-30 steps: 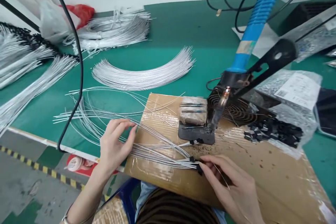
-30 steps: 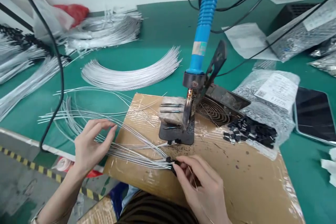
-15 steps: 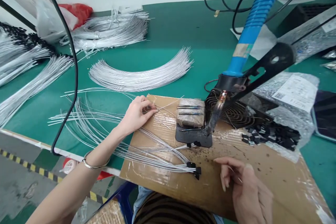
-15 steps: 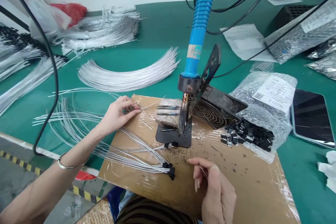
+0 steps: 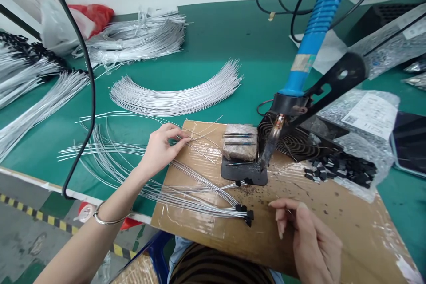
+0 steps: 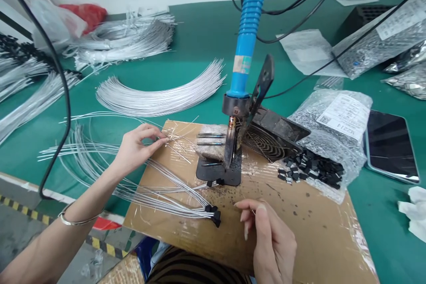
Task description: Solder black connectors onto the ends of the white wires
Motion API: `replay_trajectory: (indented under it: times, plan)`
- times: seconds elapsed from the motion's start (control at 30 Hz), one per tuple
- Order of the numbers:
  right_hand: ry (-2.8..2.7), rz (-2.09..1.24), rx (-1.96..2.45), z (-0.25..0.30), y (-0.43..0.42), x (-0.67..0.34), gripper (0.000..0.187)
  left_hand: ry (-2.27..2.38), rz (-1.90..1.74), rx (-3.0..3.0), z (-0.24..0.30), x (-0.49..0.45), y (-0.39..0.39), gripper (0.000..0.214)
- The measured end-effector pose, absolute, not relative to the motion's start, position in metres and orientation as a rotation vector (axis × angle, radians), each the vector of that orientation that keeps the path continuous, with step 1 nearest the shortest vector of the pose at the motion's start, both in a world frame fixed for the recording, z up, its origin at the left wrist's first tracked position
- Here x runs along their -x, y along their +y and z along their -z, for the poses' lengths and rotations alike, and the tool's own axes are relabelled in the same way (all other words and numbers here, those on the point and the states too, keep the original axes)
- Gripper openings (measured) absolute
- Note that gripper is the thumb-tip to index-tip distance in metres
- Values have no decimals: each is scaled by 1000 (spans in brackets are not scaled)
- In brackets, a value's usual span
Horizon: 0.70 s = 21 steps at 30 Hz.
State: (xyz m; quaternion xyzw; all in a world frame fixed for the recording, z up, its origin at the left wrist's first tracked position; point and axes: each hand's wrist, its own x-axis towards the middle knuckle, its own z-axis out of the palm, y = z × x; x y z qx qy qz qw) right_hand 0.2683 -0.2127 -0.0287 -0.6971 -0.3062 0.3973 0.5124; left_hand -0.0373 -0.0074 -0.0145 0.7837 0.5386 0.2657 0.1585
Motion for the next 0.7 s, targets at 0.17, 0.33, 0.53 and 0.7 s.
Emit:
replay_trajectory:
  times: [0.17,0.33,0.53,0.7]
  plan:
    - [-778,-928,1687,27,-212,-269,56,1551,-699,-2280,18,41,-10,16]
    - [-769,-930,1684,27,-212,-268,56,1567,-726,-2270,16,43,-7,18]
    - [-749,-926,1663,26,-212,-267,54,1632,-852,-2142,5,45,-10,20]
    - [-781,-896,1565,35,-213,-273,49,1610,-947,-2048,4,45,-14,17]
